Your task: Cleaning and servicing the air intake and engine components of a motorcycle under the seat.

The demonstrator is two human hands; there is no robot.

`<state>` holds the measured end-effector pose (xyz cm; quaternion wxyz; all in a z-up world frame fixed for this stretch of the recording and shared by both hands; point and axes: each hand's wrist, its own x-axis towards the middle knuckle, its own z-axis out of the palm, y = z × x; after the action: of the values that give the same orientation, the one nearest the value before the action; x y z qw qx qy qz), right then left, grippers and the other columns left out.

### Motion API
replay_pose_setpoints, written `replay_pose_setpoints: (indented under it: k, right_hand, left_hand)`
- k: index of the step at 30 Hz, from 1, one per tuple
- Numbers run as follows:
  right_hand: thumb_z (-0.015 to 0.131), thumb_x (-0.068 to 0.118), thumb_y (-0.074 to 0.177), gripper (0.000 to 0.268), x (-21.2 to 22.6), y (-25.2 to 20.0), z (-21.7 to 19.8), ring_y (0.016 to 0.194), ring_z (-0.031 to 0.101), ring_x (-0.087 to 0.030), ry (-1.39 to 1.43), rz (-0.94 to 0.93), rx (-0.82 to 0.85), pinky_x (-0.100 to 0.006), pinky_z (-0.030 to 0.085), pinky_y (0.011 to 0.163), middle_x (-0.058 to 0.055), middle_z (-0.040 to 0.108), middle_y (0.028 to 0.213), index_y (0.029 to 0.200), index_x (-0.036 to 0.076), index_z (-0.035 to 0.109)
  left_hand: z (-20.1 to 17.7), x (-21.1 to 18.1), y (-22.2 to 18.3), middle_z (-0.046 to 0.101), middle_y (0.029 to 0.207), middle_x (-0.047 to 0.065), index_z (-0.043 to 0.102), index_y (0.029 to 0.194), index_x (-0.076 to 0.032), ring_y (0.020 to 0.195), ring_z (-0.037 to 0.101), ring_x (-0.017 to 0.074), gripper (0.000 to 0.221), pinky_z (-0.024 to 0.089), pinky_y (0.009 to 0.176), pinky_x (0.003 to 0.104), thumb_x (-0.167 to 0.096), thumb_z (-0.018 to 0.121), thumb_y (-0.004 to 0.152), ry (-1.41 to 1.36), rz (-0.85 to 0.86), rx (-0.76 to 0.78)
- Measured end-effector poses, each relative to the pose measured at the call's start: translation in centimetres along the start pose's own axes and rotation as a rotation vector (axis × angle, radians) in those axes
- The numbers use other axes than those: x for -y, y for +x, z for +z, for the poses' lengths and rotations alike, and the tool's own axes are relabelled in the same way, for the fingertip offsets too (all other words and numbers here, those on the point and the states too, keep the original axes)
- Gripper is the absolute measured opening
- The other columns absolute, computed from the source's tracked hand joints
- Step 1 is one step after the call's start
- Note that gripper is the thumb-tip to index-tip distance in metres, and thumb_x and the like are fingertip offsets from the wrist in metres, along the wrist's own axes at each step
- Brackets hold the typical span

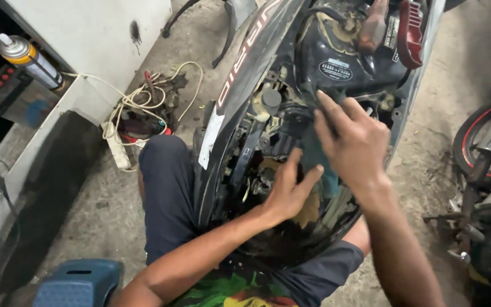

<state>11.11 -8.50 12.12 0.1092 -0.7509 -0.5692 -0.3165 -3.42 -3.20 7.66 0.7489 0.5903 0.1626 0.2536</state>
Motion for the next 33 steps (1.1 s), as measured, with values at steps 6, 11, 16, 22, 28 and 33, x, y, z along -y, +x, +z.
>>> replay_pose_setpoints:
  k: [6,11,16,22,28,33]
  right_hand:
    - [0.067,0.027,0.094,0.024,1.3,2.9,5.2,0.051,0.062,-0.02,-0.144,-0.106,0.119,-0.035,0.049,0.043,0.003,0.059,0.082,0.116,0.022,0.075]
    - [0.065,0.028,0.091,0.016,1.5,1.5,2.7,0.055,0.067,-0.022,-0.215,-0.185,0.286,-0.037,0.052,0.045,0.002,0.062,0.084,0.104,0.021,0.073]
    - [0.065,0.027,0.094,0.024,1.1,-0.5,1.9,0.06,0.069,-0.018,-0.219,-0.155,0.228,-0.034,0.055,0.05,0.005,0.059,0.088,0.116,0.021,0.073]
    - [0.069,0.027,0.094,0.026,1.2,-4.9,1.7,0.052,0.065,-0.024,-0.188,0.041,0.094,-0.036,0.054,0.049,0.003,0.057,0.084,0.12,0.025,0.074]
    - [0.076,0.015,0.091,0.021,0.8,-4.1,2.0,0.063,0.068,-0.03,-0.255,0.402,-0.208,-0.038,0.054,0.049,-0.005,0.056,0.075,0.112,0.014,0.083]
    - [0.061,0.031,0.088,0.024,0.8,-3.3,8.1,0.062,0.074,-0.034,-0.319,0.783,0.267,-0.05,0.061,0.052,-0.006,0.067,0.067,0.083,0.016,0.079]
  left_hand:
    - [-1.7,4.5,1.5,0.068,0.102,0.032,0.059,0.119,0.009,0.108,0.067,0.0381,0.039,0.051,0.09,0.055,-0.027,0.059,0.103,-0.037,0.017,-0.086]
    - [-2.1,3.7,0.6,0.067,0.096,0.028,0.062,0.112,0.004,0.108,0.067,0.0316,0.033,0.052,0.086,0.051,-0.027,0.063,0.101,0.072,0.011,-0.032]
    - [-1.3,3.4,-0.3,0.069,0.097,0.029,0.063,0.113,0.004,0.107,0.068,0.0346,0.035,0.052,0.084,0.052,-0.028,0.064,0.1,0.101,-0.028,0.068]
    - [-0.9,3.1,-0.5,0.07,0.099,0.032,0.064,0.113,0.004,0.106,0.071,0.039,0.037,0.053,0.08,0.053,-0.03,0.064,0.098,0.137,-0.061,0.148]
    - [0.1,6.4,0.4,0.071,0.093,0.029,0.063,0.111,-0.001,0.1,0.071,0.025,0.026,0.055,0.077,0.043,-0.024,0.064,0.099,0.111,-0.022,0.156]
    - [-0.8,6.8,2.2,0.061,0.124,0.044,0.051,0.136,0.015,0.124,0.058,0.0541,0.051,0.047,0.101,0.062,-0.022,0.055,0.101,0.153,-0.102,0.122]
